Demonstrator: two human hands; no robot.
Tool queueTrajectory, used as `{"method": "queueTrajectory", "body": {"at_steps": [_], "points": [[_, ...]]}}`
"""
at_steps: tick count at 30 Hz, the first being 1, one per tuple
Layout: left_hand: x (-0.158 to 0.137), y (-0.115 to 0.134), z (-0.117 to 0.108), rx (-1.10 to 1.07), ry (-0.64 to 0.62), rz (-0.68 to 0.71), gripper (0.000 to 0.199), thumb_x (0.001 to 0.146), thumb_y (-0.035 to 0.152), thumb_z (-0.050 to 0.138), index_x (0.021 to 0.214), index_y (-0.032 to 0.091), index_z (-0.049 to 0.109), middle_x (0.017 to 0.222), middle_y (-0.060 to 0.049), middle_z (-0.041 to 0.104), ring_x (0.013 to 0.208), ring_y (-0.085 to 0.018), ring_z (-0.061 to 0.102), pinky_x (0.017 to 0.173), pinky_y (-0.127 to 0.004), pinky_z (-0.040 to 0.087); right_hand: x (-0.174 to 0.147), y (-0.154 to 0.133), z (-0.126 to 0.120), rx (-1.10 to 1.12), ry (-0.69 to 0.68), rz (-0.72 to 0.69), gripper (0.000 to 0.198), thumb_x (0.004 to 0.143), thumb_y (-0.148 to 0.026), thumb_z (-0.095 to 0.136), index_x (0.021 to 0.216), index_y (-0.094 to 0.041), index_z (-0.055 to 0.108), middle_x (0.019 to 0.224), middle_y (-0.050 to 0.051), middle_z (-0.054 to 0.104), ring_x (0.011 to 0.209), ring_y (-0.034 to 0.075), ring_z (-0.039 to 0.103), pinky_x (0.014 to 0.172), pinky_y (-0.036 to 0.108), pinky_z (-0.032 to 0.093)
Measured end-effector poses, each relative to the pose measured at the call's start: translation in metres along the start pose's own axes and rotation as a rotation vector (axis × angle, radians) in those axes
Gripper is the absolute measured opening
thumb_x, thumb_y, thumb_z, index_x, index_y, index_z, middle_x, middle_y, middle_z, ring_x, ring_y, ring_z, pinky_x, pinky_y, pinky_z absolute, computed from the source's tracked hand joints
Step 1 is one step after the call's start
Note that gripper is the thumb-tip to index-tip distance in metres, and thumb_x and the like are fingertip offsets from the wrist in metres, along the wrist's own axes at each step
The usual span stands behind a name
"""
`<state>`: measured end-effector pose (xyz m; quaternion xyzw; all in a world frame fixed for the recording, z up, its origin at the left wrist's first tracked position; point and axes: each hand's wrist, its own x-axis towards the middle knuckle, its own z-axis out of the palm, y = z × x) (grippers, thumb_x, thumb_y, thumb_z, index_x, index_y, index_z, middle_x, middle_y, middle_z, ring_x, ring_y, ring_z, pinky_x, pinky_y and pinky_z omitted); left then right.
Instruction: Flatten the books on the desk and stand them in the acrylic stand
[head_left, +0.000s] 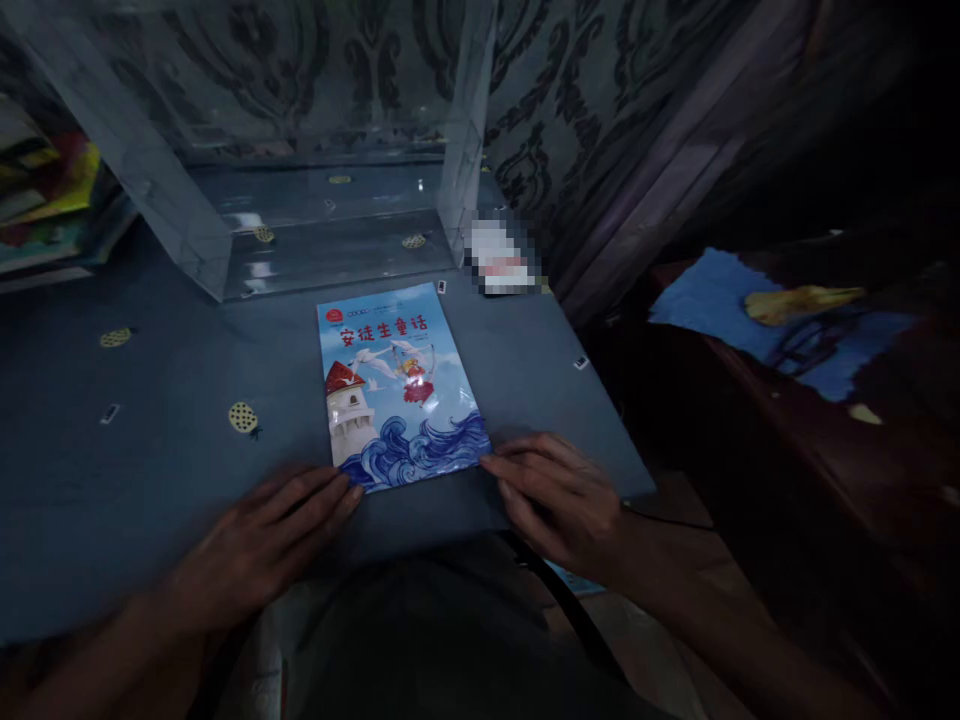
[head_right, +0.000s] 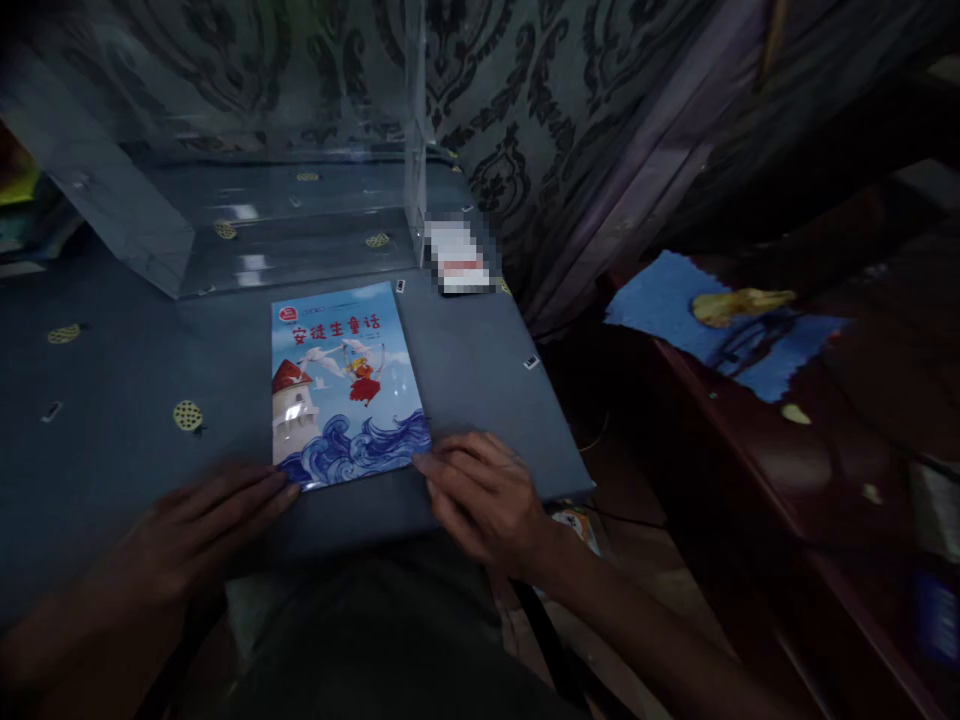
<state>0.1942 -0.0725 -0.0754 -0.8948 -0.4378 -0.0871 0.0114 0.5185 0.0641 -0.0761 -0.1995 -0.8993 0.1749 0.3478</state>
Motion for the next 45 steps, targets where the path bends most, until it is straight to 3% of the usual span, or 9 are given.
{"method": "queueTrajectory", "body": {"at_steps": [4,8,12,20,28,35,39,42,45], "points": [[-0.01,0.002,0.004,0.016,0.007,-0.022,0.055,0.099,0.007,0.038,0.152,0.018,0.046,0.145,-0.01,0.06,0.138,-0.023,0.053,0.112,-0.034,0.047,0.017,-0.029,0.025,0.103,-0.044,-0.048,0.043,0.092,-0.008,0.056,0.133,-0.02,0.061,0.104,0.009,0.078,0.104,0.023,0.072,0.088,0.04,0.063],[-0.011,0.006,0.011,-0.045,0.129,-0.025,0.051,0.098,0.006,0.041,0.147,0.015,0.05,0.14,-0.013,0.064,0.14,-0.024,0.052,0.111,-0.039,0.05,0.03,-0.056,0.064,0.083,-0.186,-0.146,0.033,0.095,-0.014,0.055,0.127,-0.013,0.065,0.133,0.016,0.069,0.128,0.023,0.063,0.108,0.041,0.056],[-0.01,0.006,0.013,-0.09,0.151,-0.034,0.046,0.099,0.007,0.04,0.143,0.014,0.053,0.14,-0.013,0.064,0.142,-0.023,0.049,0.113,-0.038,0.049,0.029,-0.062,0.081,0.03,-0.217,-0.148,0.033,0.098,-0.015,0.053,0.13,-0.01,0.063,0.138,0.017,0.065,0.137,0.024,0.056,0.114,0.041,0.05],[-0.01,0.003,0.007,-0.047,0.059,-0.027,0.058,0.098,0.004,0.04,0.155,0.017,0.04,0.146,-0.008,0.06,0.143,-0.021,0.048,0.117,-0.034,0.045,0.007,-0.046,0.052,0.04,-0.191,-0.077,0.037,0.097,-0.007,0.051,0.133,-0.01,0.06,0.133,0.014,0.069,0.137,0.023,0.055,0.115,0.042,0.05],[-0.008,0.002,0.002,-0.058,0.068,-0.03,0.058,0.104,0.012,0.037,0.161,0.019,0.028,0.144,-0.008,0.062,0.138,-0.021,0.054,0.111,-0.033,0.049,-0.02,-0.021,0.021,-0.071,-0.119,-0.005,0.039,0.094,-0.002,0.052,0.131,-0.01,0.06,0.128,0.017,0.072,0.13,0.023,0.061,0.111,0.042,0.054],[0.002,0.006,-0.006,-0.02,0.12,-0.012,0.059,0.103,0.01,0.035,0.161,0.016,0.025,0.134,-0.007,0.069,0.132,-0.02,0.057,0.108,-0.032,0.049,-0.025,-0.01,0.016,-0.074,-0.058,-0.021,0.039,0.095,-0.003,0.051,0.131,-0.013,0.061,0.123,0.014,0.074,0.125,0.021,0.065,0.111,0.043,0.053],[0.013,0.008,-0.011,0.028,0.136,-0.008,0.055,0.102,0.01,0.038,0.157,0.015,0.037,0.127,-0.006,0.072,0.121,-0.019,0.062,0.104,-0.03,0.05,-0.022,-0.008,0.015,-0.058,-0.027,-0.028,0.043,0.092,-0.001,0.051,0.132,-0.015,0.061,0.12,0.012,0.076,0.12,0.02,0.068,0.112,0.041,0.052],[0.023,0.007,-0.009,0.012,0.162,-0.024,0.044,0.102,0.013,0.043,0.144,0.017,0.055,0.118,-0.006,0.074,0.112,-0.019,0.064,0.101,-0.031,0.049,-0.02,-0.008,0.014,-0.058,-0.035,-0.031,0.046,0.091,0.0,0.051,0.132,-0.017,0.062,0.119,0.011,0.076,0.118,0.02,0.07,0.111,0.04,0.052],[0.039,0.005,-0.005,-0.029,0.142,-0.055,0.036,0.101,0.014,0.046,0.133,0.018,0.062,0.116,-0.007,0.072,0.11,-0.02,0.062,0.101,-0.036,0.047,-0.02,-0.007,0.012,-0.057,-0.022,-0.034,0.045,0.09,-0.001,0.051,0.131,-0.016,0.062,0.117,0.011,0.077,0.117,0.02,0.071,0.11,0.041,0.053]]}}
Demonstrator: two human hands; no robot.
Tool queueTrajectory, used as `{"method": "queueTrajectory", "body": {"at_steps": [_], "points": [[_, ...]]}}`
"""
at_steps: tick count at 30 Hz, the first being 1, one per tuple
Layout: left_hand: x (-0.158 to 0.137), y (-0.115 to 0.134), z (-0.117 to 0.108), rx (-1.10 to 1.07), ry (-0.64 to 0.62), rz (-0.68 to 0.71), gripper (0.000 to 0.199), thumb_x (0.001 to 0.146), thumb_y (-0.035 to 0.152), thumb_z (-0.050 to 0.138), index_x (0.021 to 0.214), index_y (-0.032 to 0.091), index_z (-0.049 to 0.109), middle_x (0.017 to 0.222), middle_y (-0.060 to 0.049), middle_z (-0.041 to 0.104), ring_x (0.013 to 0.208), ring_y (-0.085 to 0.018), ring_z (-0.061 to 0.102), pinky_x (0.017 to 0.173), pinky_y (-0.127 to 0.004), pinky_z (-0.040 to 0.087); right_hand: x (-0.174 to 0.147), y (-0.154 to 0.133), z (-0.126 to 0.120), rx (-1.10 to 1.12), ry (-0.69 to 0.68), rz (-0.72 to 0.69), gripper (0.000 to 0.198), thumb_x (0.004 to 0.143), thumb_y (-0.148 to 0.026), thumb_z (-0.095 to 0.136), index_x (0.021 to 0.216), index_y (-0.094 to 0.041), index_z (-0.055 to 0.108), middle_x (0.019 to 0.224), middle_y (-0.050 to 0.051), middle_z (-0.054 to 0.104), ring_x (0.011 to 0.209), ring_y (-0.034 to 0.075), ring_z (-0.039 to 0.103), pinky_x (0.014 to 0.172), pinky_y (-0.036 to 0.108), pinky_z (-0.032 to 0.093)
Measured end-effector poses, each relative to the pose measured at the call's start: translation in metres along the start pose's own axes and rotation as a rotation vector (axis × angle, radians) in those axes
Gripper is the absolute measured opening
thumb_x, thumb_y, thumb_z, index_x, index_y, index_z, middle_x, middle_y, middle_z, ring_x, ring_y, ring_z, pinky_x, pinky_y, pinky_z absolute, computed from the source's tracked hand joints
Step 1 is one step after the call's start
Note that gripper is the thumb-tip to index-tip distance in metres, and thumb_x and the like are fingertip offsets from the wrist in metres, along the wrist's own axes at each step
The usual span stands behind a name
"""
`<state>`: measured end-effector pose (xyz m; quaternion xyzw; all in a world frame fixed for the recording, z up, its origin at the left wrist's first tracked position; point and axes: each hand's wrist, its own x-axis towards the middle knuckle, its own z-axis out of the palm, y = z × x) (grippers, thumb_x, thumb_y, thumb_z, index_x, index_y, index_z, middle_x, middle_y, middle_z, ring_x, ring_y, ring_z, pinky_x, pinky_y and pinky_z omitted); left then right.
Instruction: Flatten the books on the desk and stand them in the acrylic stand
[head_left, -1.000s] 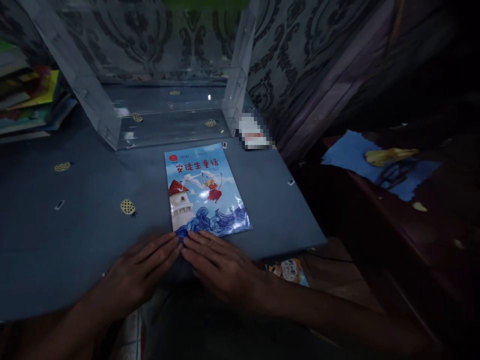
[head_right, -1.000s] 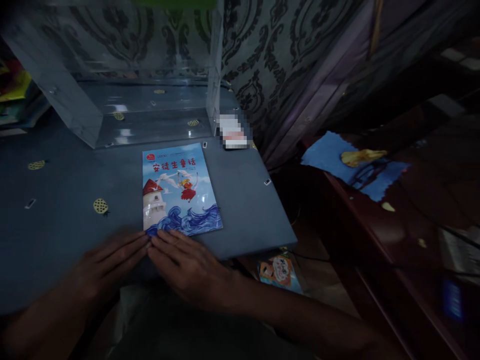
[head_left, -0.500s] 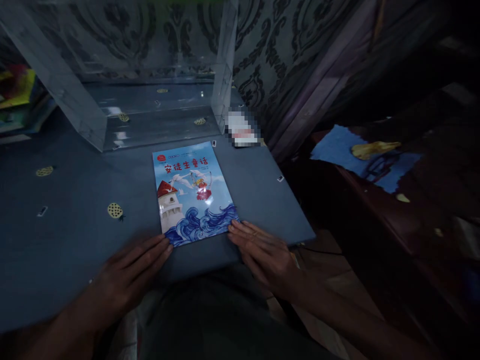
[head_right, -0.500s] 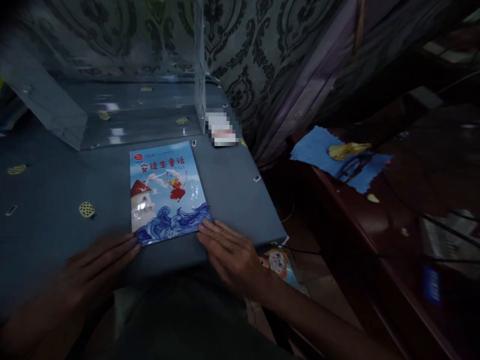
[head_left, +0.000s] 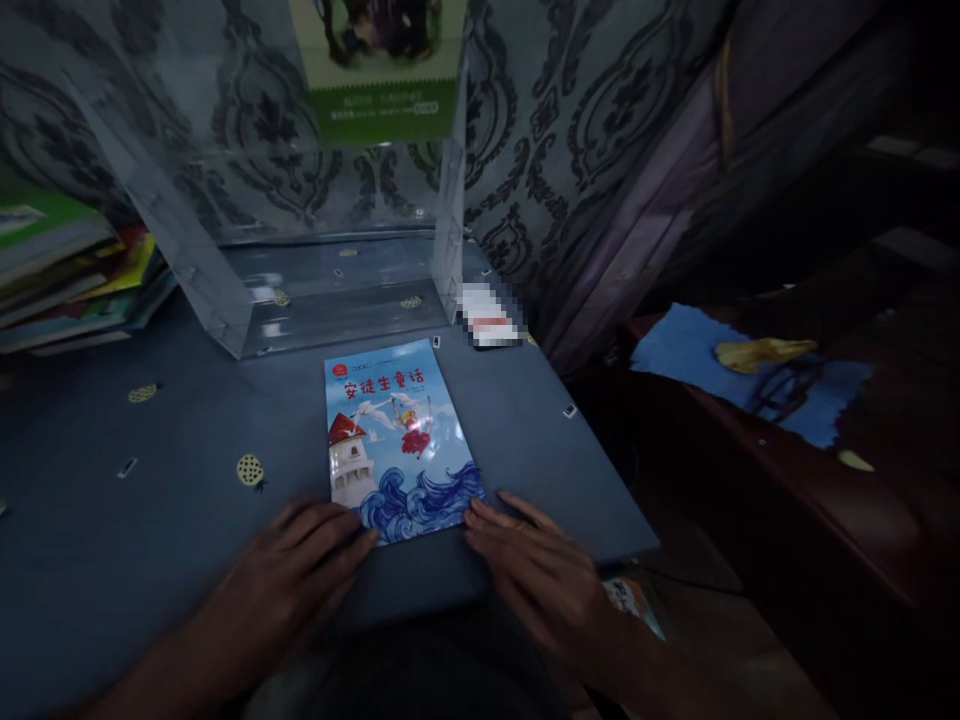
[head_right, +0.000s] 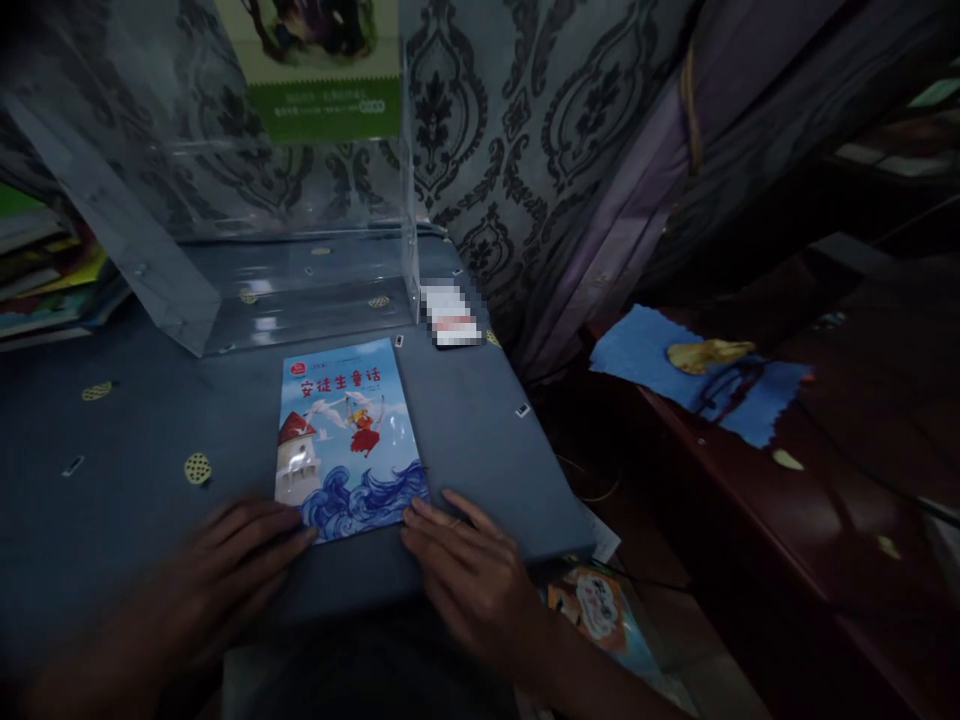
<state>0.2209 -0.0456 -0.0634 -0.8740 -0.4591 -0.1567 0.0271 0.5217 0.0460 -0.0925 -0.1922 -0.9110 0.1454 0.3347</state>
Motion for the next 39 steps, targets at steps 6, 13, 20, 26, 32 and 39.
{"method": "queueTrajectory", "body": {"at_steps": [6,13,20,26,32,39], "points": [[0.042,-0.009,0.004,0.03,-0.074,0.033,0.034,0.103,0.026,0.047,0.134,0.02,0.059,0.12,-0.008,0.068,0.114,-0.024,0.06,0.106,-0.047,0.042,0.002,0.0,-0.003,-0.01,-0.025,0.013,0.038,0.091,-0.002,0.05,0.123,-0.017,0.066,0.116,0.012,0.077,0.113,0.02,0.073,0.107,0.043,0.055],[0.102,-0.043,0.017,0.045,-0.172,0.011,0.038,0.106,0.038,0.043,0.138,0.02,0.054,0.132,-0.011,0.062,0.122,-0.026,0.057,0.102,-0.047,0.043,0.002,0.004,-0.001,-0.023,0.01,-0.033,0.037,0.089,-0.001,0.05,0.12,-0.015,0.065,0.112,0.013,0.078,0.111,0.02,0.074,0.104,0.04,0.056],[0.156,-0.091,0.05,0.127,-0.148,-0.076,0.044,0.106,0.038,0.04,0.142,0.017,0.052,0.146,-0.014,0.058,0.134,-0.026,0.053,0.101,-0.042,0.042,-0.001,0.007,0.0,-0.058,-0.009,-0.054,0.036,0.089,-0.003,0.049,0.119,-0.014,0.065,0.115,0.014,0.077,0.112,0.02,0.073,0.104,0.039,0.056],[0.168,-0.1,0.054,0.125,-0.136,-0.108,0.044,0.105,0.039,0.043,0.139,0.015,0.055,0.148,-0.014,0.057,0.134,-0.026,0.054,0.101,-0.04,0.041,-0.003,0.006,-0.002,-0.038,-0.03,-0.03,0.034,0.089,-0.002,0.051,0.116,-0.014,0.067,0.114,0.014,0.078,0.113,0.019,0.072,0.106,0.035,0.055],[0.166,-0.103,0.056,0.032,-0.084,-0.125,0.043,0.103,0.038,0.045,0.139,0.016,0.056,0.147,-0.015,0.058,0.13,-0.028,0.056,0.1,-0.045,0.044,0.014,0.008,-0.014,0.087,-0.023,0.02,0.036,0.092,-0.004,0.05,0.121,-0.019,0.066,0.107,0.009,0.08,0.101,0.017,0.076,0.102,0.033,0.056],[0.146,-0.115,0.064,-0.1,0.025,-0.109,0.039,0.105,0.035,0.041,0.137,0.018,0.058,0.144,-0.013,0.061,0.133,-0.024,0.057,0.109,-0.047,0.046,0.064,0.048,0.001,-0.038,-0.115,0.022,0.028,0.098,-0.02,0.054,0.123,-0.02,0.068,0.128,0.012,0.072,0.119,0.022,0.068,0.106,0.041,0.053]]}}
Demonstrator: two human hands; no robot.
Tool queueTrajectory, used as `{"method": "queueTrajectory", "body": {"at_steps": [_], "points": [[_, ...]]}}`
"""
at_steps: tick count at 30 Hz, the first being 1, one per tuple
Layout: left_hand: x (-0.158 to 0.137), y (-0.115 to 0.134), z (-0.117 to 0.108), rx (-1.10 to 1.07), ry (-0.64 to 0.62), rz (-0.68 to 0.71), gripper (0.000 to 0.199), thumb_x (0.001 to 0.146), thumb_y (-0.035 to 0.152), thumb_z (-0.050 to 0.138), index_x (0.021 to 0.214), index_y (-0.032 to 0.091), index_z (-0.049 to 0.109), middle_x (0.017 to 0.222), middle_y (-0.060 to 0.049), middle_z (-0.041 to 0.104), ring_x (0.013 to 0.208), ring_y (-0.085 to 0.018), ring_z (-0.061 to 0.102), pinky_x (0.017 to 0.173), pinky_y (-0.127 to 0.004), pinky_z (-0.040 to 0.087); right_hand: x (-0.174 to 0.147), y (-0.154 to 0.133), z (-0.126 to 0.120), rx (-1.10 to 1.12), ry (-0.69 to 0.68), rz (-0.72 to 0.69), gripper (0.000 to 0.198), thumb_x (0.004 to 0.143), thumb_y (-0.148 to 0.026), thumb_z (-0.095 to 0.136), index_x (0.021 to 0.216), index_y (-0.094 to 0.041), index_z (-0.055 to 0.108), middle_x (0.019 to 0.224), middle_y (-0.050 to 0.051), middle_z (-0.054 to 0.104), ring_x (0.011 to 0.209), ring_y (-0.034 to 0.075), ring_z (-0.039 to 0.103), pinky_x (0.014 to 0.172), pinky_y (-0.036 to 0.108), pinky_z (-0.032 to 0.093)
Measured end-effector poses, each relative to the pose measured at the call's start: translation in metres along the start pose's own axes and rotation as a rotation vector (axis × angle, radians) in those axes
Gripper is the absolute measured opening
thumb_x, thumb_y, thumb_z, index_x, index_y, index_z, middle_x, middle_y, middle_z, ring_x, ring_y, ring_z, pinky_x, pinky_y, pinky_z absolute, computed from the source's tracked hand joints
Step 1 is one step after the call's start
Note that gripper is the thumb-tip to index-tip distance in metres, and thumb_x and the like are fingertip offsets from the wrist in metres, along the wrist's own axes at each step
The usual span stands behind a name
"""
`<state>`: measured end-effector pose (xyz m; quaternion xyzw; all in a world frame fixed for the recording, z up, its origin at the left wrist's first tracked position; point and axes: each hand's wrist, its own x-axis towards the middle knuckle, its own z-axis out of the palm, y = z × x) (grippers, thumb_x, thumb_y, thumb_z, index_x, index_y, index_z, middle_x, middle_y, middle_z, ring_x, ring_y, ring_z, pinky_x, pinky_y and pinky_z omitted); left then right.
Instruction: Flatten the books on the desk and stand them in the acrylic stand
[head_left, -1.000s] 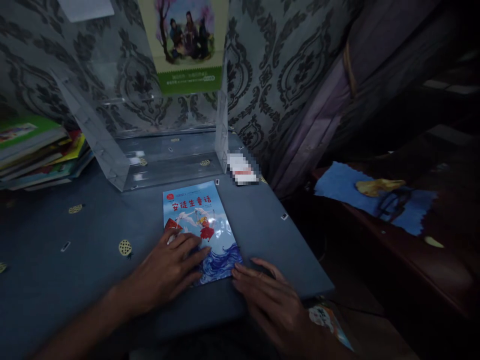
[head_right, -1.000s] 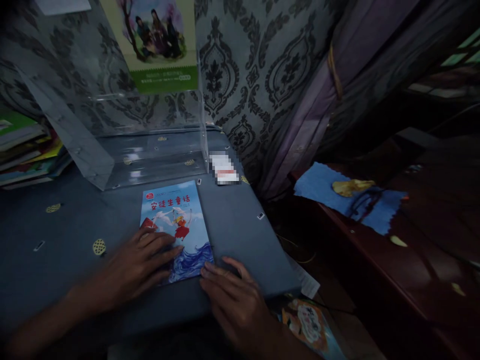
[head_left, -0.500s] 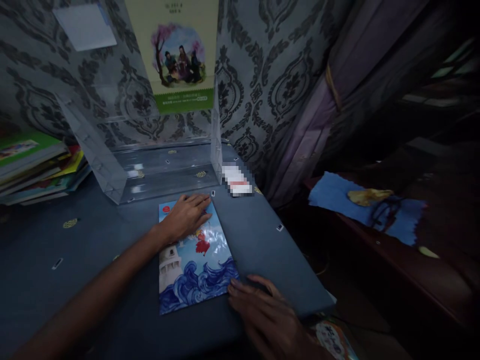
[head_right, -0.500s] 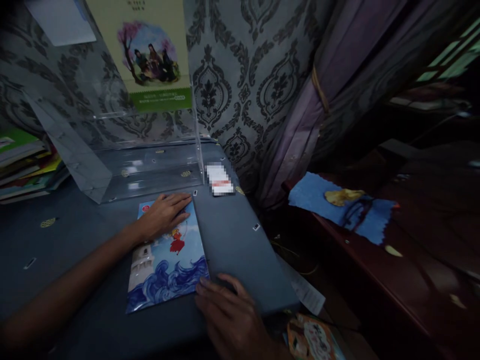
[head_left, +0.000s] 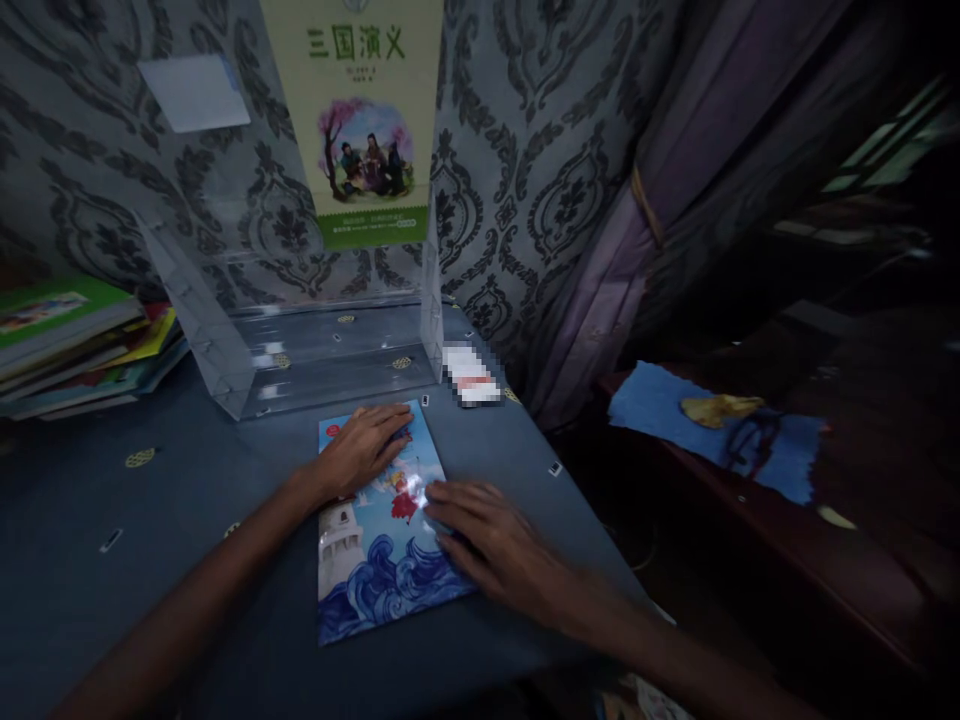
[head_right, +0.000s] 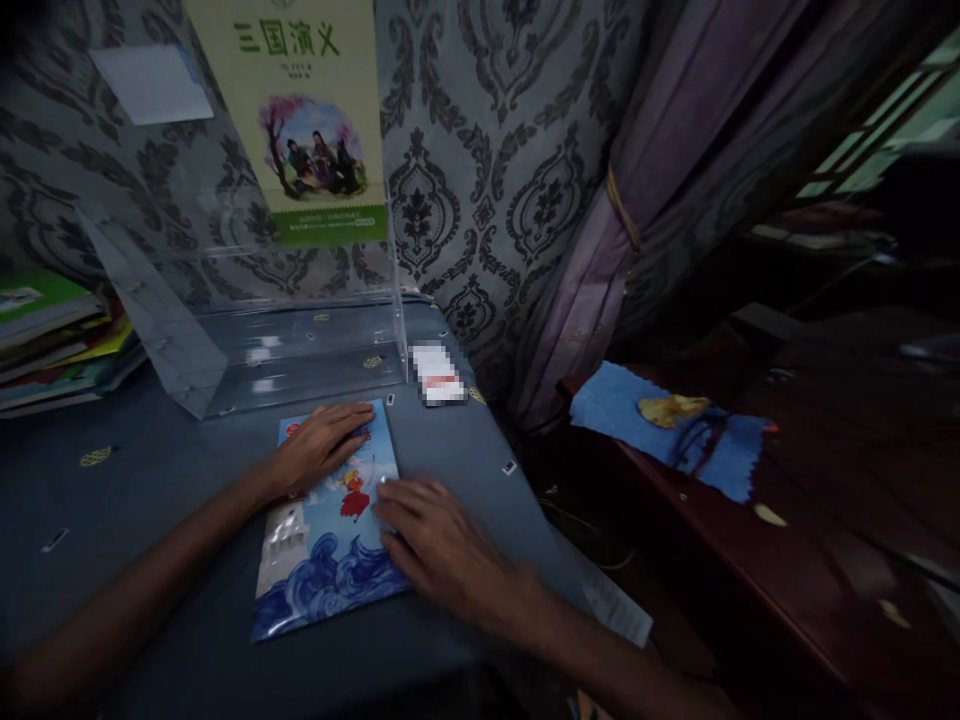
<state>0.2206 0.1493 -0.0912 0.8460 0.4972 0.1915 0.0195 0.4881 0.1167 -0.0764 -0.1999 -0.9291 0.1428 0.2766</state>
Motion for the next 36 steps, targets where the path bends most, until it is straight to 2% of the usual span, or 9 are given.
{"method": "queueTrajectory", "body": {"at_steps": [4,8,11,18,24,29,33,36], "points": [[-0.02,-0.005,-0.007,0.0,0.058,-0.001,0.04,0.106,0.033,0.038,0.137,0.017,0.058,0.141,-0.013,0.063,0.132,-0.022,0.059,0.11,-0.045,0.048,0.04,0.032,0.027,-0.033,-0.038,0.001,0.036,0.1,-0.026,0.055,0.134,-0.018,0.062,0.138,0.015,0.065,0.133,0.024,0.059,0.11,0.044,0.05],[-0.04,-0.015,-0.014,0.027,0.093,-0.049,0.04,0.105,0.033,0.04,0.136,0.017,0.06,0.139,-0.014,0.064,0.13,-0.024,0.06,0.11,-0.048,0.049,0.08,0.054,0.042,-0.042,-0.095,0.133,0.037,0.099,-0.025,0.055,0.133,-0.015,0.062,0.142,0.018,0.061,0.136,0.028,0.056,0.113,0.05,0.045],[-0.053,-0.024,-0.018,0.046,0.122,-0.098,0.041,0.105,0.034,0.038,0.134,0.017,0.062,0.137,-0.015,0.065,0.129,-0.025,0.061,0.109,-0.05,0.05,0.095,0.062,0.045,-0.056,-0.09,0.22,0.036,0.099,-0.023,0.053,0.132,-0.012,0.063,0.145,0.02,0.059,0.138,0.029,0.054,0.117,0.051,0.04],[-0.062,-0.033,-0.017,0.043,0.145,-0.159,0.041,0.105,0.035,0.039,0.131,0.017,0.064,0.135,-0.013,0.067,0.126,-0.025,0.063,0.108,-0.047,0.052,0.091,0.078,0.054,0.035,-0.018,0.219,0.037,0.098,-0.024,0.052,0.131,-0.013,0.064,0.142,0.018,0.062,0.135,0.029,0.057,0.119,0.055,0.037],[-0.061,-0.032,-0.017,0.042,0.145,-0.162,0.04,0.104,0.032,0.037,0.133,0.019,0.062,0.136,-0.011,0.067,0.125,-0.024,0.063,0.109,-0.047,0.051,0.093,0.098,0.054,0.243,0.035,0.27,0.036,0.096,-0.02,0.053,0.129,-0.023,0.067,0.137,0.009,0.067,0.126,0.025,0.064,0.114,0.051,0.045],[-0.061,-0.032,-0.02,0.083,0.118,-0.156,0.04,0.103,0.032,0.038,0.132,0.018,0.063,0.135,-0.013,0.067,0.125,-0.026,0.063,0.108,-0.049,0.051,0.094,0.101,0.049,0.357,0.028,0.311,0.041,0.093,-0.012,0.05,0.129,-0.022,0.067,0.139,0.008,0.066,0.128,0.024,0.063,0.111,0.047,0.048],[-0.055,-0.019,-0.023,0.186,0.05,-0.176,0.039,0.102,0.026,0.038,0.13,0.016,0.063,0.137,-0.016,0.065,0.13,-0.03,0.059,0.111,-0.059,0.044,0.095,0.102,0.049,0.409,0.026,0.306,0.045,0.092,-0.008,0.046,0.131,-0.019,0.066,0.141,0.009,0.065,0.131,0.022,0.061,0.114,0.045,0.046],[-0.047,0.003,-0.021,0.169,0.011,-0.12,0.04,0.102,0.024,0.037,0.133,0.016,0.061,0.14,-0.015,0.064,0.132,-0.027,0.058,0.113,-0.055,0.042,0.095,0.104,0.05,0.43,0.028,0.295,0.047,0.091,-0.008,0.045,0.131,-0.019,0.066,0.141,0.01,0.065,0.132,0.023,0.06,0.114,0.046,0.045]]}}
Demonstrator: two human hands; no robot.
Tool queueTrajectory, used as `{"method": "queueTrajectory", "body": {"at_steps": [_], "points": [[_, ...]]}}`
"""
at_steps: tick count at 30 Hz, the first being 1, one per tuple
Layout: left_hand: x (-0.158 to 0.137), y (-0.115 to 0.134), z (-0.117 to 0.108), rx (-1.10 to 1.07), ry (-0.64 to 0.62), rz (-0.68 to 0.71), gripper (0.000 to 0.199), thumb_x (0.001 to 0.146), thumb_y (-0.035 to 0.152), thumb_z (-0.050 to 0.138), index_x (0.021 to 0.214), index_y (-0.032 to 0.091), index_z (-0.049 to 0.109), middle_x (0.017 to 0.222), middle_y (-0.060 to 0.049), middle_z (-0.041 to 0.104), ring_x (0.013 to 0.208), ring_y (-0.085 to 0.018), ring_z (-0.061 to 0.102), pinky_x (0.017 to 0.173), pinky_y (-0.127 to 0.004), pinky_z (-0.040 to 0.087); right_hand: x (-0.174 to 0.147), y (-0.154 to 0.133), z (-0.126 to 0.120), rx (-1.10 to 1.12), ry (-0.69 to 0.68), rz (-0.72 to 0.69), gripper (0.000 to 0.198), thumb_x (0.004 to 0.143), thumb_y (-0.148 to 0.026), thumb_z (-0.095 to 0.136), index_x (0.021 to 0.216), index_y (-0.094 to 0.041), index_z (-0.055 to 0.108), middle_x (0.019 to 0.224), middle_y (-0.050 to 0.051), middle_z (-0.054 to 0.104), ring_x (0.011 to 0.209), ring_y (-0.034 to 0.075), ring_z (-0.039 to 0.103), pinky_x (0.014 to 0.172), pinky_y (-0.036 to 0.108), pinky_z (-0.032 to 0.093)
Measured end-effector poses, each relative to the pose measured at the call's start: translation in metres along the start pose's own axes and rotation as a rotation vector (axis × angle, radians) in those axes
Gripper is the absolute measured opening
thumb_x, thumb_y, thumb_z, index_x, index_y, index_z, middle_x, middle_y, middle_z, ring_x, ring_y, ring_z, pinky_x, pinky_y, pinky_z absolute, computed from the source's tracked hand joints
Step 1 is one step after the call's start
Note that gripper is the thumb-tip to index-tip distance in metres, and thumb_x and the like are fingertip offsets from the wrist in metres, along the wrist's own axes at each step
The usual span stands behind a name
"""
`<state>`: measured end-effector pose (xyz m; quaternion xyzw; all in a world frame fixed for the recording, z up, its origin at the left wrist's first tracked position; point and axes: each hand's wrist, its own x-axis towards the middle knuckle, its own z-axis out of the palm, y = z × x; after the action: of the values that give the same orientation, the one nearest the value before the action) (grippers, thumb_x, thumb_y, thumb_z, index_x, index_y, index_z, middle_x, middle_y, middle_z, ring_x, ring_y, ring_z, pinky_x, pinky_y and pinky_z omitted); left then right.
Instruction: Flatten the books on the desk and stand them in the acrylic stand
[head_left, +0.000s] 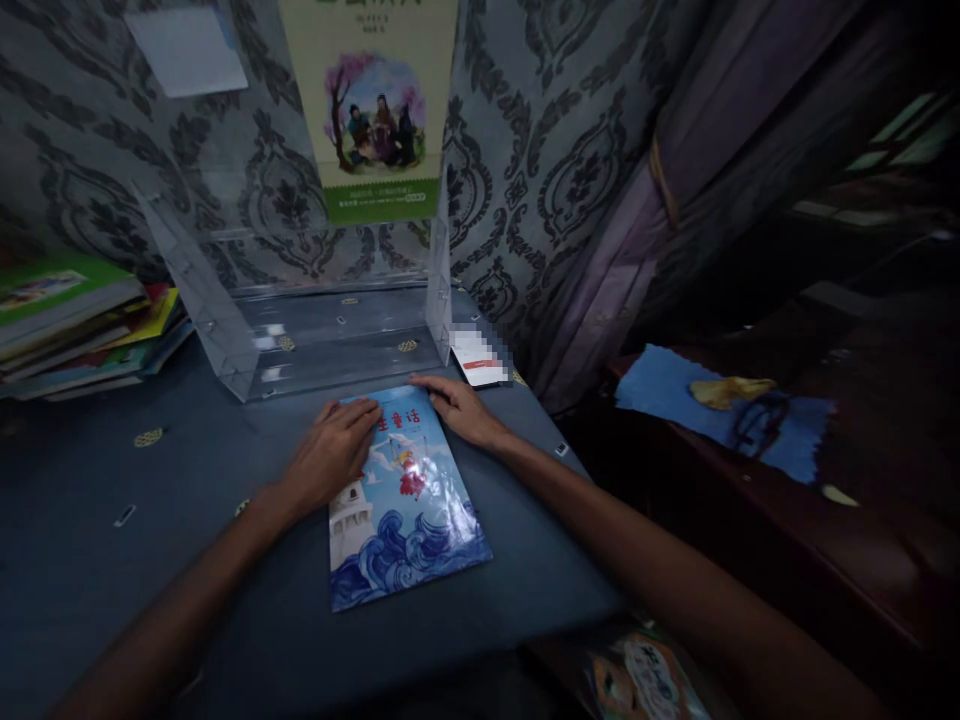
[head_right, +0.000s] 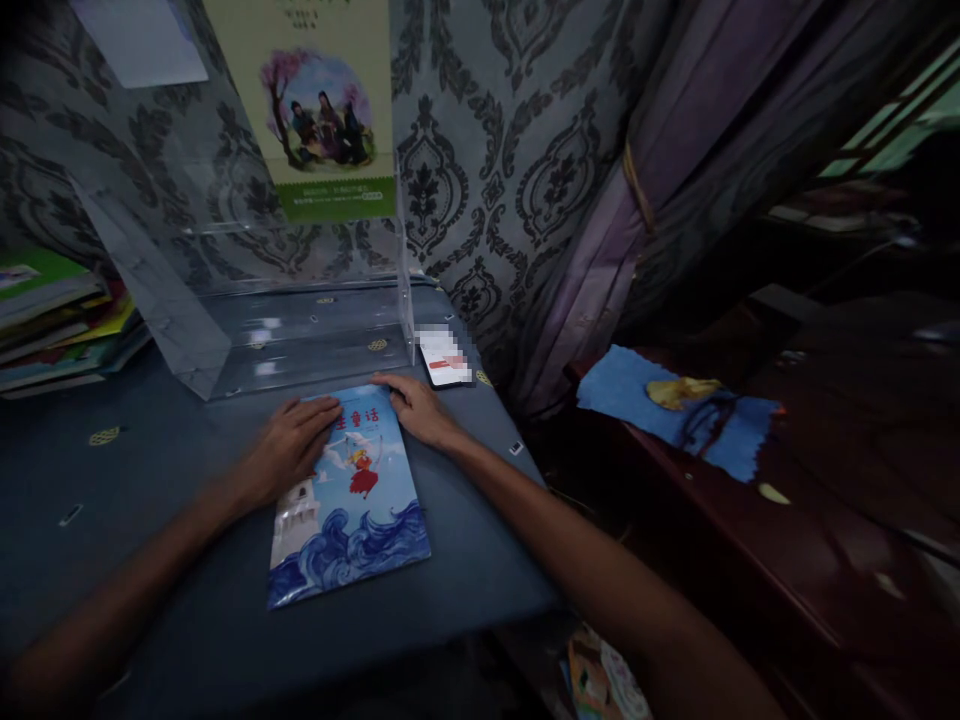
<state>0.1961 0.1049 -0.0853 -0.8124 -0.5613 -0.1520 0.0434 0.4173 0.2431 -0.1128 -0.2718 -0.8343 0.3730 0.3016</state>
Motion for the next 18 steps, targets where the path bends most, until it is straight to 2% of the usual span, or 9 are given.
{"method": "queueTrajectory", "body": {"at_steps": [3,7,12,18], "points": [[0.008,0.027,0.001,-0.061,-0.046,0.085,0.041,0.104,0.025,0.037,0.139,0.018,0.056,0.145,-0.013,0.06,0.135,-0.023,0.055,0.116,-0.051,0.04,0.0,0.0,-0.001,0.005,0.0,-0.015,0.049,0.09,-0.008,0.044,0.132,-0.021,0.066,0.14,0.008,0.065,0.133,0.022,0.059,0.115,0.047,0.044],[0.019,0.05,0.006,-0.08,-0.126,0.152,0.041,0.105,0.029,0.038,0.142,0.019,0.054,0.15,-0.013,0.055,0.144,-0.025,0.046,0.119,-0.054,0.034,-0.001,0.001,-0.001,-0.002,-0.011,-0.024,0.05,0.09,-0.008,0.042,0.133,-0.016,0.065,0.141,0.011,0.064,0.133,0.022,0.059,0.116,0.044,0.043],[0.025,0.057,0.008,-0.098,-0.152,0.157,0.042,0.106,0.034,0.038,0.141,0.018,0.055,0.148,-0.015,0.057,0.146,-0.027,0.044,0.12,-0.057,0.03,-0.002,0.004,0.001,-0.047,-0.003,-0.048,0.049,0.091,-0.008,0.042,0.132,-0.021,0.065,0.142,0.007,0.064,0.133,0.019,0.058,0.116,0.042,0.044],[0.021,0.055,0.012,-0.114,-0.1,0.159,0.04,0.106,0.033,0.04,0.141,0.02,0.055,0.147,-0.013,0.058,0.145,-0.026,0.045,0.12,-0.057,0.031,-0.007,0.002,0.004,-0.106,0.007,-0.1,0.049,0.092,-0.009,0.042,0.134,-0.023,0.063,0.143,0.007,0.063,0.134,0.02,0.058,0.116,0.046,0.043]]}}
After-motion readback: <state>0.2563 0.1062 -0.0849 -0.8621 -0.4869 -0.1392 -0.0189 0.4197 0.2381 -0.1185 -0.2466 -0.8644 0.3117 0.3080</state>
